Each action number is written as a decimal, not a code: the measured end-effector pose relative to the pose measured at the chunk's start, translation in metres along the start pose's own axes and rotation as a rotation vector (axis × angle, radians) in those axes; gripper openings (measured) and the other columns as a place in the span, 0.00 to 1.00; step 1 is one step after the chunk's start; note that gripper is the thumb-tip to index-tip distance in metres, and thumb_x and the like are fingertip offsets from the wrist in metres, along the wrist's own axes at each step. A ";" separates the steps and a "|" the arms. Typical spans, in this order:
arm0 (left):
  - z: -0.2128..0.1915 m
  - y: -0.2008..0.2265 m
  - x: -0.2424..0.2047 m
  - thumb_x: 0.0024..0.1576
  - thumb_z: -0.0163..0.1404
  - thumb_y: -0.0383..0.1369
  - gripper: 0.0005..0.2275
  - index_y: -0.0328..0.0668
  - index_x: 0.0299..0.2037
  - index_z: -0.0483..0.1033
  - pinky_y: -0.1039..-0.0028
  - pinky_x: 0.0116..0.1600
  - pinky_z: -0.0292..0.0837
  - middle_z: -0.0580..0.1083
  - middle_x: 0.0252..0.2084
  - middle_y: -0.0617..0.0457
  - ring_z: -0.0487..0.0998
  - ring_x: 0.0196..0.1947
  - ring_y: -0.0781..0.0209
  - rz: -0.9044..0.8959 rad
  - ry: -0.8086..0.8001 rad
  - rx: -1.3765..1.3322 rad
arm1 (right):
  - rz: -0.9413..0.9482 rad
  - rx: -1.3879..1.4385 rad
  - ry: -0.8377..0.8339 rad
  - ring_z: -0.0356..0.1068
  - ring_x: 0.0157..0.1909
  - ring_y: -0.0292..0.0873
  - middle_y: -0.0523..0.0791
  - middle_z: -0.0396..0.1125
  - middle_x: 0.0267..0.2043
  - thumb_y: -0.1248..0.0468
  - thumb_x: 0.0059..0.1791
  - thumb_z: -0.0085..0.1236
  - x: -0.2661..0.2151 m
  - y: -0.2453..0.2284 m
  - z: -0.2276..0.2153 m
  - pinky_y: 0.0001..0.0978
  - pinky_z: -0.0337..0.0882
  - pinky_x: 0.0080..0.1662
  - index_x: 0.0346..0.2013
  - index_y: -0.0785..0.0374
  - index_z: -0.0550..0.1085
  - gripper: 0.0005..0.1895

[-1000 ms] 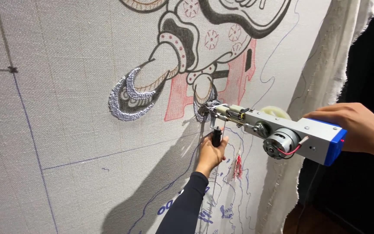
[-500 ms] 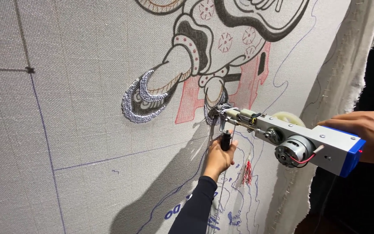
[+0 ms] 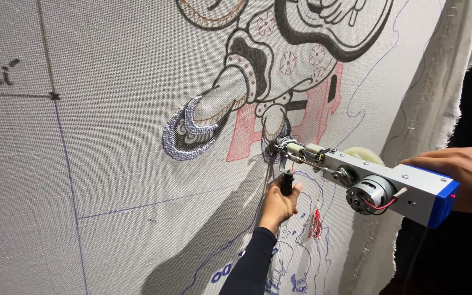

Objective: Manually trimming threads and using a tufting gun to create a patterned rug on a canvas frame.

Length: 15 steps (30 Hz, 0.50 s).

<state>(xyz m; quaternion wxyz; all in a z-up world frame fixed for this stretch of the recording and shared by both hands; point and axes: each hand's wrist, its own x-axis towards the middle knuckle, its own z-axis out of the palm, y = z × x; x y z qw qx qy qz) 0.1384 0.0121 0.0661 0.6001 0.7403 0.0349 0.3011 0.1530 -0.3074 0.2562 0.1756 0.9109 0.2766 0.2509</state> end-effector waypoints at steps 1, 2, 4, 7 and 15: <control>-0.001 0.003 -0.001 0.59 0.56 0.45 0.24 0.33 0.57 0.72 0.71 0.28 0.78 0.81 0.33 0.42 0.80 0.19 0.61 0.004 0.006 -0.032 | -0.002 0.001 0.000 0.78 0.54 0.33 0.33 0.75 0.53 0.51 0.33 0.76 0.002 0.002 0.001 0.30 0.77 0.61 0.60 0.37 0.74 0.39; -0.001 0.006 -0.003 0.58 0.56 0.44 0.24 0.32 0.56 0.71 0.70 0.27 0.77 0.81 0.33 0.42 0.80 0.19 0.59 0.006 0.009 -0.065 | -0.003 0.001 -0.002 0.79 0.54 0.33 0.33 0.75 0.53 0.51 0.33 0.76 0.003 0.003 0.003 0.30 0.77 0.61 0.60 0.37 0.74 0.40; 0.007 -0.018 0.007 0.59 0.55 0.42 0.24 0.34 0.60 0.71 0.71 0.32 0.75 0.78 0.34 0.41 0.81 0.16 0.58 0.201 0.059 0.013 | 0.000 -0.008 -0.014 0.78 0.54 0.33 0.33 0.75 0.54 0.51 0.32 0.77 0.003 0.003 0.003 0.30 0.77 0.61 0.60 0.36 0.74 0.41; 0.000 -0.004 0.000 0.60 0.55 0.42 0.22 0.34 0.60 0.72 0.72 0.30 0.75 0.78 0.34 0.43 0.81 0.15 0.59 0.243 0.051 0.014 | -0.004 -0.012 -0.027 0.79 0.54 0.33 0.33 0.75 0.54 0.51 0.31 0.78 0.008 0.011 0.010 0.30 0.77 0.61 0.61 0.36 0.74 0.43; -0.012 0.026 -0.020 0.56 0.53 0.39 0.24 0.46 0.64 0.69 0.70 0.22 0.75 0.79 0.33 0.50 0.77 0.15 0.60 0.109 -0.015 -0.136 | 0.010 -0.003 -0.008 0.79 0.54 0.33 0.34 0.75 0.54 0.49 0.32 0.77 0.006 0.002 0.005 0.31 0.76 0.62 0.60 0.38 0.75 0.41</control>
